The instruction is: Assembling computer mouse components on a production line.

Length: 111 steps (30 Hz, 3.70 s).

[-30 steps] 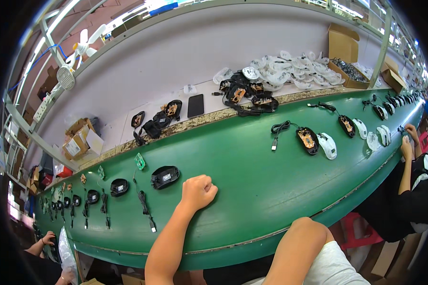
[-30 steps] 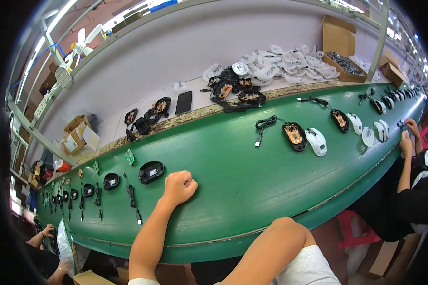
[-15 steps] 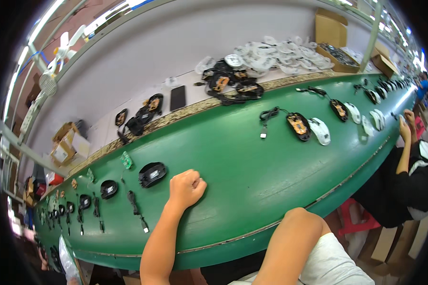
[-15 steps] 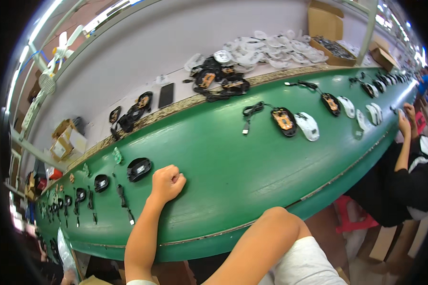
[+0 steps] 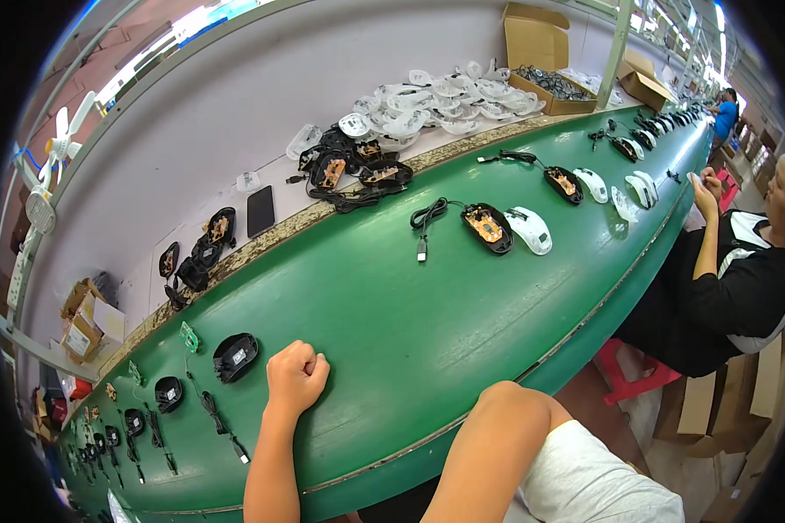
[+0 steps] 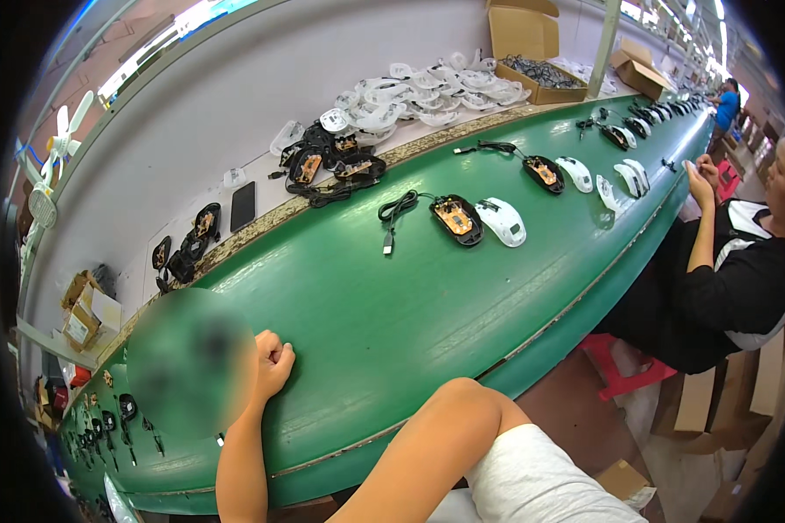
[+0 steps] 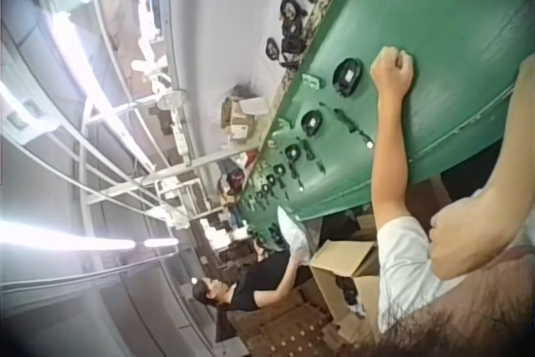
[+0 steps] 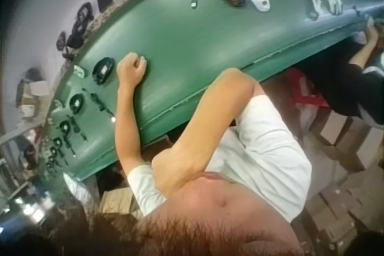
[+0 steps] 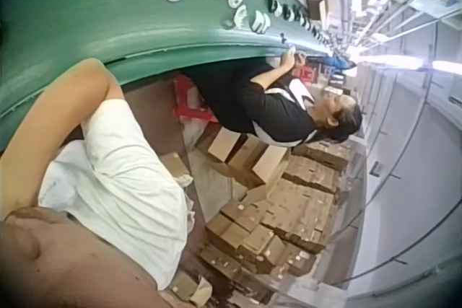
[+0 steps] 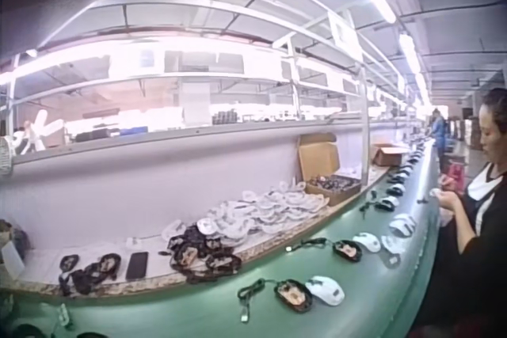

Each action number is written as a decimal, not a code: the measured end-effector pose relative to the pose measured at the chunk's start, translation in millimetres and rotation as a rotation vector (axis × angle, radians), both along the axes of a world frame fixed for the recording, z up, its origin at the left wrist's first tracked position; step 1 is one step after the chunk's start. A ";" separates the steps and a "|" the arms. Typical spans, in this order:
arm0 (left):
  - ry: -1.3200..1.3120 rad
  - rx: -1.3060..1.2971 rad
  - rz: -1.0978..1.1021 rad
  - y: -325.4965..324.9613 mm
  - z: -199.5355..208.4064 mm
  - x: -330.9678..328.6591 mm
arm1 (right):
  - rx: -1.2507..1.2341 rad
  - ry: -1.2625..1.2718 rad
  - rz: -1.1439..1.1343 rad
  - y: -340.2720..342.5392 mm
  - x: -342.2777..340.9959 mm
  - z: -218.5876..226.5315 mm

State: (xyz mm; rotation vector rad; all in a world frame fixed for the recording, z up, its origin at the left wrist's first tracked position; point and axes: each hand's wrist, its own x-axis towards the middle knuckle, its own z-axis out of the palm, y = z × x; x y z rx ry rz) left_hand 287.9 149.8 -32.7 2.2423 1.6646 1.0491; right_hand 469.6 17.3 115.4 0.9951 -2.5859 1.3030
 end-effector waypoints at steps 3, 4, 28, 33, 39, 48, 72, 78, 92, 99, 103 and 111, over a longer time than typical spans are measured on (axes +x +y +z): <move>-0.014 -0.005 -0.013 0.7 -1.0 4.1 | -0.028 0.139 -0.024 -0.1 1.8 -5.7; -0.020 -0.006 -0.020 1.7 -1.3 6.7 | -0.036 0.185 -0.034 -0.1 3.0 -8.0; -0.038 -0.146 -0.065 0.2 16.6 33.2 | 0.583 -0.235 0.133 8.2 9.4 81.5; -0.082 -0.237 -0.116 -5.7 32.7 40.7 | 0.272 -0.010 0.039 10.1 28.3 29.8; -0.064 -0.330 -0.199 -7.8 45.3 54.6 | 0.211 0.095 -0.006 5.8 39.3 26.9; -0.068 -0.296 -0.190 -12.1 44.6 66.7 | 0.308 0.082 0.032 7.9 49.9 41.3; -0.080 -0.295 -0.211 -11.5 46.0 78.1 | 0.287 0.081 0.047 8.7 45.1 31.0; -0.104 -0.298 -0.218 -12.8 45.4 77.8 | 0.310 0.064 0.023 11.3 50.4 41.1; -0.112 -0.288 -0.244 -13.6 46.1 83.4 | 0.349 0.031 0.008 11.0 55.8 46.3; -0.114 -0.276 -0.262 -13.8 49.1 87.1 | 0.361 0.057 0.001 10.2 55.0 43.8; -0.126 -0.275 -0.262 -14.6 48.3 87.3 | 0.341 0.034 0.011 11.3 54.3 44.0; -0.126 -0.261 -0.273 -12.5 46.0 85.9 | 0.367 0.046 -0.007 8.9 51.5 40.5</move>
